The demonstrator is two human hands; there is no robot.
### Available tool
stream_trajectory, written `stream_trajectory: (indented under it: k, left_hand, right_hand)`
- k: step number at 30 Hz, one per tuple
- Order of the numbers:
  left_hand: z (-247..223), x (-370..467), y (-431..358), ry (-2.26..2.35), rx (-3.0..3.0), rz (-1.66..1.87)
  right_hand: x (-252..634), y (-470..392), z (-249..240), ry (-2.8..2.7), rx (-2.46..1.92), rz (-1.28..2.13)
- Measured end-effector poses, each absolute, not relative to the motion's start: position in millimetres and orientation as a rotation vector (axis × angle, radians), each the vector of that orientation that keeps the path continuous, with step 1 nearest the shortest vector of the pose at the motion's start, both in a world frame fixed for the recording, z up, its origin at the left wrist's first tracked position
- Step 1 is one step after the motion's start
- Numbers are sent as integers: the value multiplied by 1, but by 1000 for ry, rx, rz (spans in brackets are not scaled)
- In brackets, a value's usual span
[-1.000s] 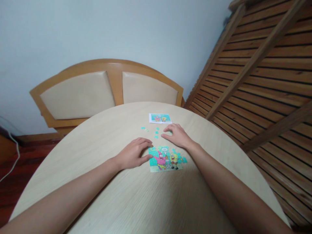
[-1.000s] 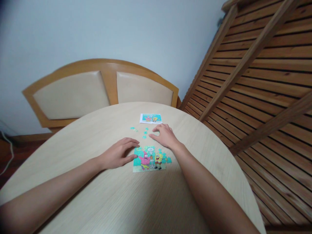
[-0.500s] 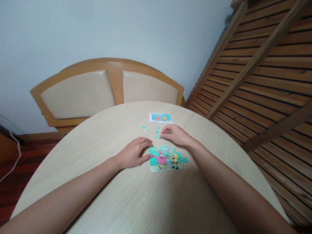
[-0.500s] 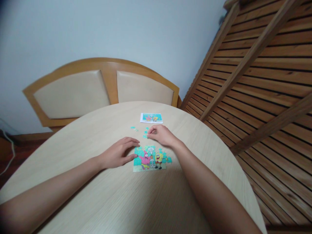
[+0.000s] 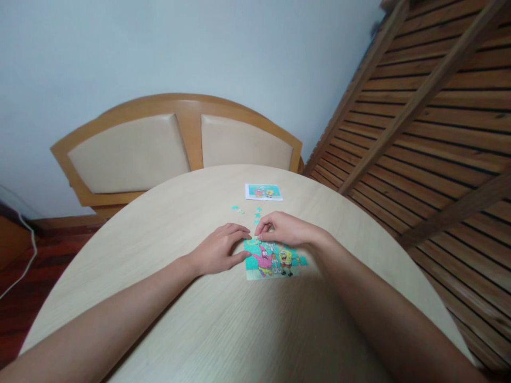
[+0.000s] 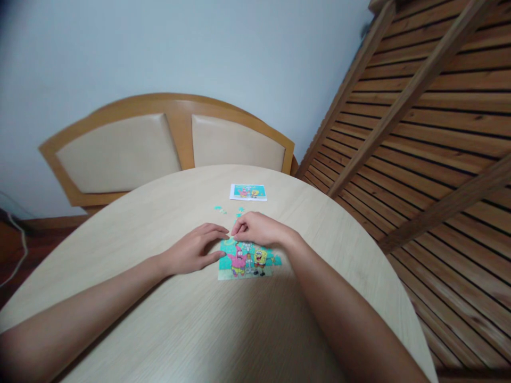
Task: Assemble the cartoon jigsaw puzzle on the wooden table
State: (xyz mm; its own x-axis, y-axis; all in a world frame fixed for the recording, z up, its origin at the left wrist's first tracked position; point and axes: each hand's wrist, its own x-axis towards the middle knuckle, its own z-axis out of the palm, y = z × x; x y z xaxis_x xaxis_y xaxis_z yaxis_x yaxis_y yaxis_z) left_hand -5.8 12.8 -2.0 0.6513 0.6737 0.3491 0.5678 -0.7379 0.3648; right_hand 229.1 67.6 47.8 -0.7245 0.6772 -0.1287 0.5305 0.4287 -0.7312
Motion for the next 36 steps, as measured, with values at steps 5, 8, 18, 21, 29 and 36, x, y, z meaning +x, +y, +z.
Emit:
stream_trajectory:
  k: [5,8,18,21,29,36]
  left_hand:
    - [-3,-6,13,1016,2643,703]
    - [-2,-6,13,1016,2640,697]
    - [-1,-5,13,1022,2635,703]
    - [-2,-5,13,1018,2636,708]
    - [-1,-6,12,1033,2638,690]
    - [-2,-6,13,1034,2637,692]
  right_hand:
    - [227,68,45,-2492,-1128,1140]
    - [225,67,45,-2498,-1152,1096]
    - [223,65,40,-2502,-1196,989]
    - [223,67,37,-2510,-1181,958]
    - [223,67,35,-2554,-1153,880]
    - [222,70,32,-2565,-1097,750]
